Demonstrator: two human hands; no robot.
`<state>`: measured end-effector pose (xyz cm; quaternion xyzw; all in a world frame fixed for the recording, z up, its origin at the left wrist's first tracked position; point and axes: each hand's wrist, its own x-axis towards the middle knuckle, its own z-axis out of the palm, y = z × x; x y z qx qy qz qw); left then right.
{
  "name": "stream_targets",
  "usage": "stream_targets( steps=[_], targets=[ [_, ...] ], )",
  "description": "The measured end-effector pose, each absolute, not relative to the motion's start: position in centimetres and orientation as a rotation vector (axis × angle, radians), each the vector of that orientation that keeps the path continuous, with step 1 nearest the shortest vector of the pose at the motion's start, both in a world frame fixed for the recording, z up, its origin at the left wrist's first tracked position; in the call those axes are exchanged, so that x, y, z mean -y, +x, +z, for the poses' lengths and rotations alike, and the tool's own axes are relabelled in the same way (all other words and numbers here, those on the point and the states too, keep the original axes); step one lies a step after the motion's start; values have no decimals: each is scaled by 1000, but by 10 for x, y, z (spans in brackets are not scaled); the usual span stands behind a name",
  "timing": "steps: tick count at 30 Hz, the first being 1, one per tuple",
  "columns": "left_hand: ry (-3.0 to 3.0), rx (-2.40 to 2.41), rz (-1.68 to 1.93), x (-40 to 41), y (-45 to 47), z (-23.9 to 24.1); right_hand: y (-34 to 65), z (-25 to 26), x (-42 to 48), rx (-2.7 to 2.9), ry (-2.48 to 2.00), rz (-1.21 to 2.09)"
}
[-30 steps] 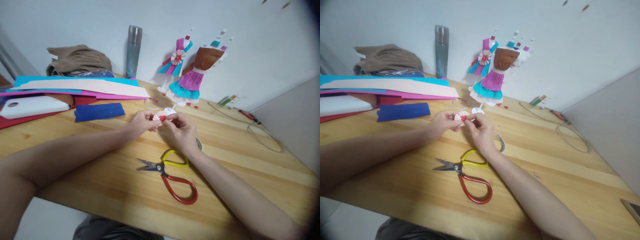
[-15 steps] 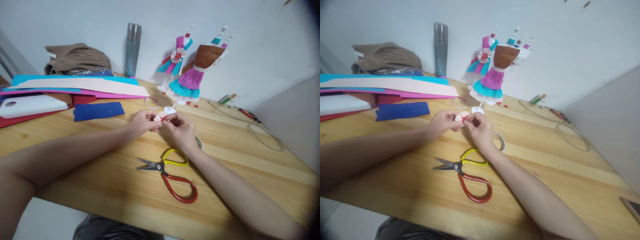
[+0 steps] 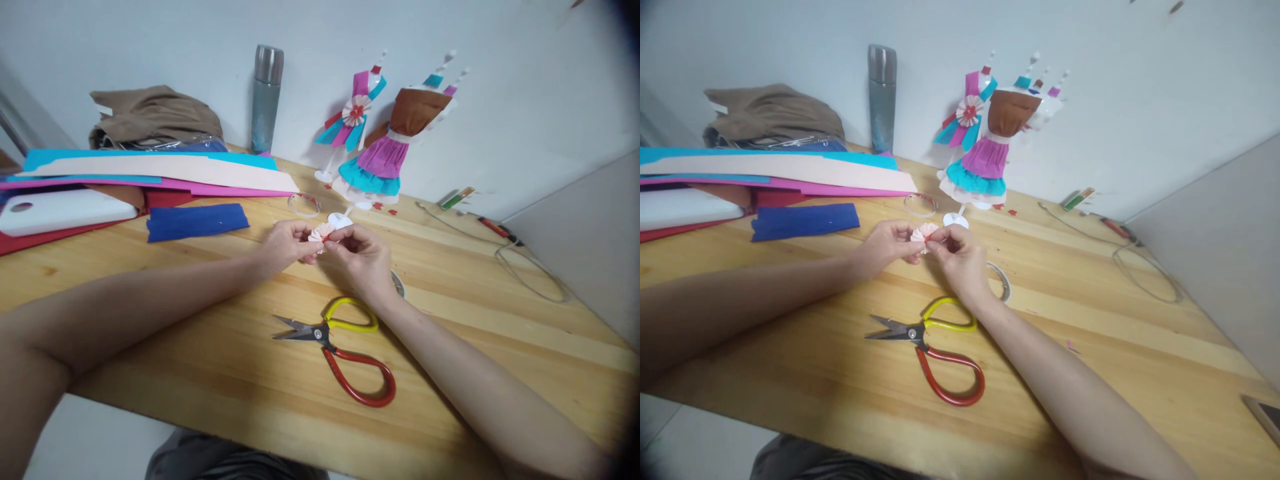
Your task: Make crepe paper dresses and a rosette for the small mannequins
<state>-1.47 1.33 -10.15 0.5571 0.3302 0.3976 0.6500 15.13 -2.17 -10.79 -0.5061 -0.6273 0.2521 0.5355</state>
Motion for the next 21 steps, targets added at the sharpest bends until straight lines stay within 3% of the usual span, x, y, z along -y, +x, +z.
stream_targets(
  steps=[21],
  targets=[
    [1198, -787, 873, -14, -13, -100, 146, -103, 23, 1418, -1243, 645]
  ],
)
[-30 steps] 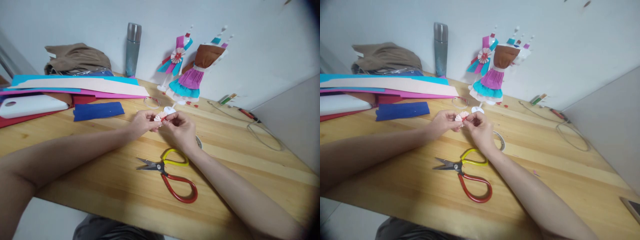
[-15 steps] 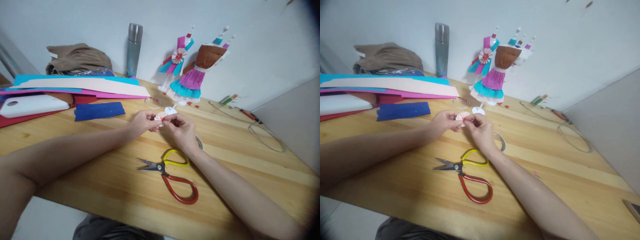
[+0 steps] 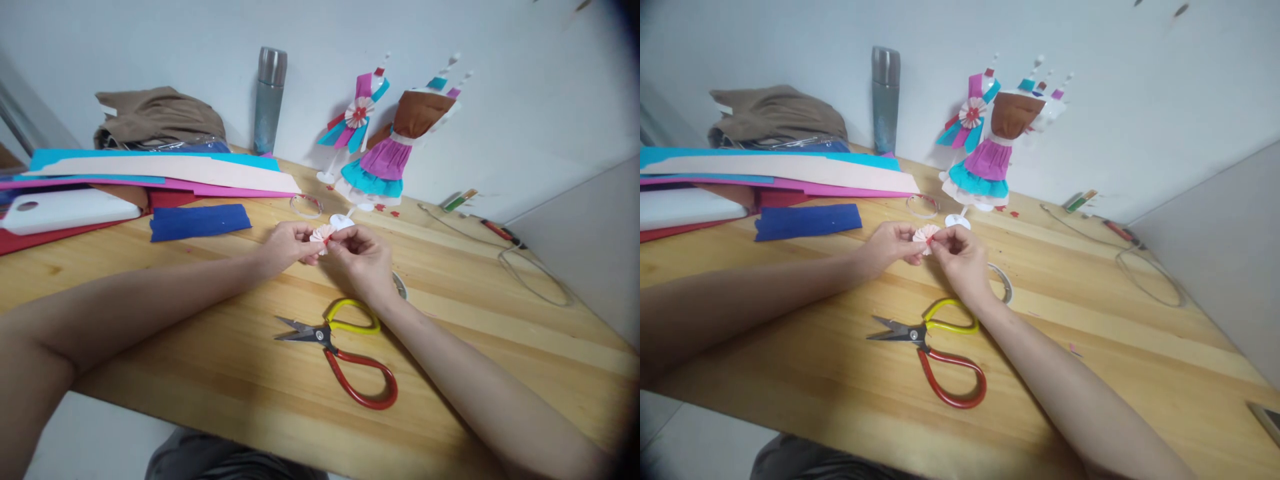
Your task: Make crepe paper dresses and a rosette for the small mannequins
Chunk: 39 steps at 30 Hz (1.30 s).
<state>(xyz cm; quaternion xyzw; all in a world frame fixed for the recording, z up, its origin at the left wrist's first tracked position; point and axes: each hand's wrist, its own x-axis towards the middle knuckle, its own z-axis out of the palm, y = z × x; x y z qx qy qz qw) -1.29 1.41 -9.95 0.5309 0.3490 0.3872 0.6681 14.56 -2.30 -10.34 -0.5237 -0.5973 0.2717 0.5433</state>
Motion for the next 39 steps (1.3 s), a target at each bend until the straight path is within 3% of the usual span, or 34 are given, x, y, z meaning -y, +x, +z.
stream_targets(
  steps=[15, 20, 39],
  targets=[
    [1147, -750, 922, -18, -15, -106, 145, -99, 29, 1442, -1086, 608],
    [1139, -677, 955, -19, -15, -108, 142, -96, 32, 1498, -945, 769],
    [1262, -726, 966, -11, -12, -101, 145, -104, 22, 1366, -1129, 794]
  ],
)
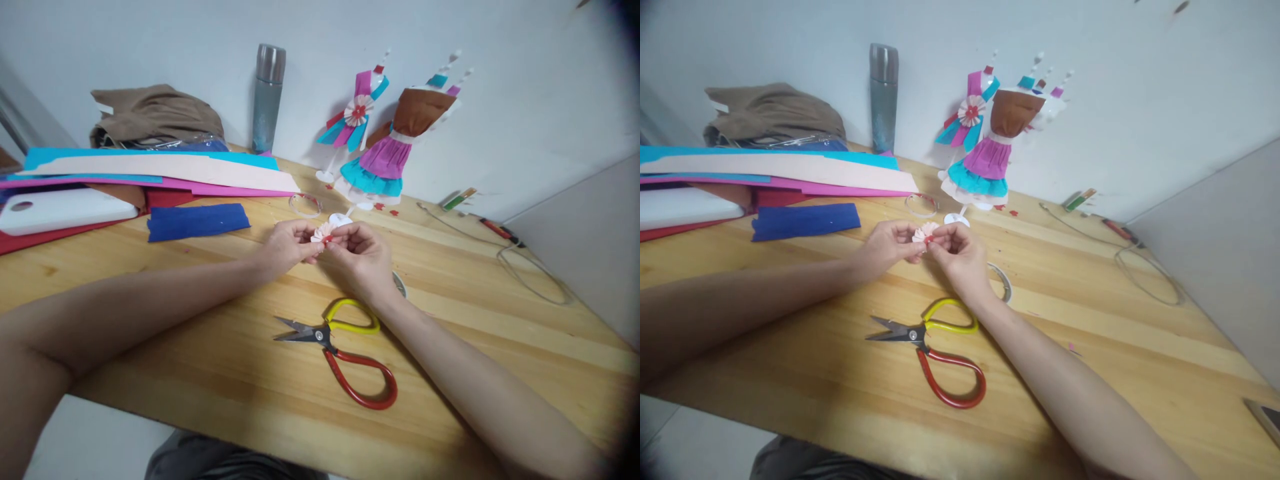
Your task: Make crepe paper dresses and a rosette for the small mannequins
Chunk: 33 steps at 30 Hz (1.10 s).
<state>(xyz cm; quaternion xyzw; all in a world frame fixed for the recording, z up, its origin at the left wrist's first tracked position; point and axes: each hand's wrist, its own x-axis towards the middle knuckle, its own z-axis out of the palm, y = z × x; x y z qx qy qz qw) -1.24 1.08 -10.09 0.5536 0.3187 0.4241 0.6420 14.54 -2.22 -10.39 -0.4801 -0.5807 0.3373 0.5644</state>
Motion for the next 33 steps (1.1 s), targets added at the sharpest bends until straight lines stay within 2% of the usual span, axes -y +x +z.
stream_targets(
  steps=[14, 33],
  targets=[
    [1286, -753, 976, -8, -12, -97, 142, -104, 23, 1317, -1122, 827],
    [1300, -757, 946, -8, -14, -95, 140, -98, 27, 1416, -1199, 640]
  ],
)
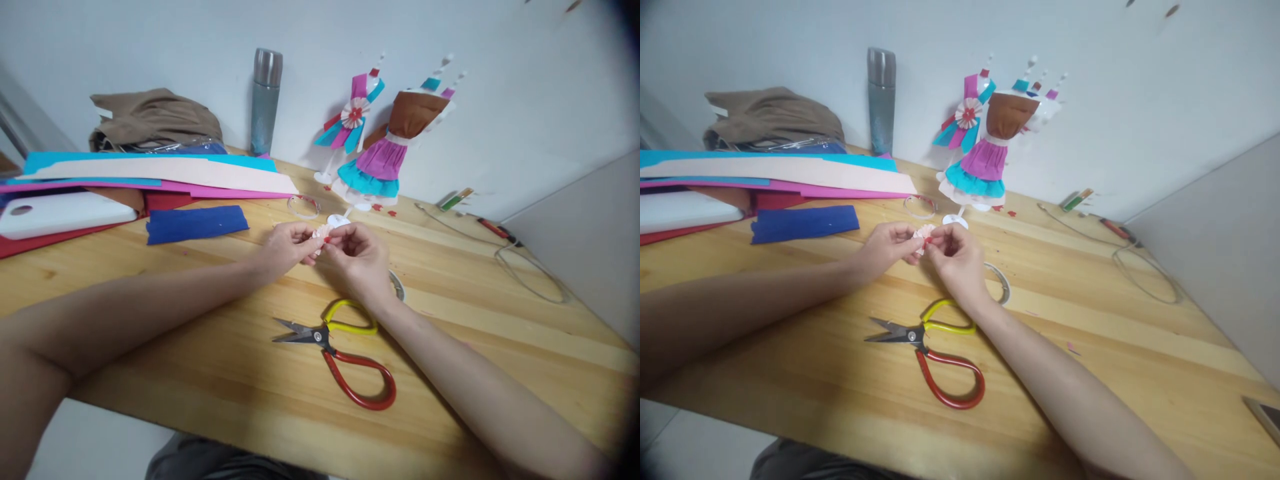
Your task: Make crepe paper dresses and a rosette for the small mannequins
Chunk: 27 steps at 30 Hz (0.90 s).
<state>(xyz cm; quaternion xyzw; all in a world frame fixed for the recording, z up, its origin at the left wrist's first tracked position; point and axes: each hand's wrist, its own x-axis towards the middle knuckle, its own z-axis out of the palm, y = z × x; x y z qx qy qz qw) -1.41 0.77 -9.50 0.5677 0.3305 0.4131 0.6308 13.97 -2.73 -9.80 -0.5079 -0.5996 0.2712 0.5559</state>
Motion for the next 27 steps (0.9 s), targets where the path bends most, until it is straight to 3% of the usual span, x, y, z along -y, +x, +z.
stream_targets(
  steps=[16, 27],
  targets=[
    [1343, -786, 943, -8, -15, -96, 145, -99, 30, 1867, -961, -58],
    [1351, -740, 955, -8, -15, -100, 154, -101, 24, 1965, -939, -131]
  ],
)
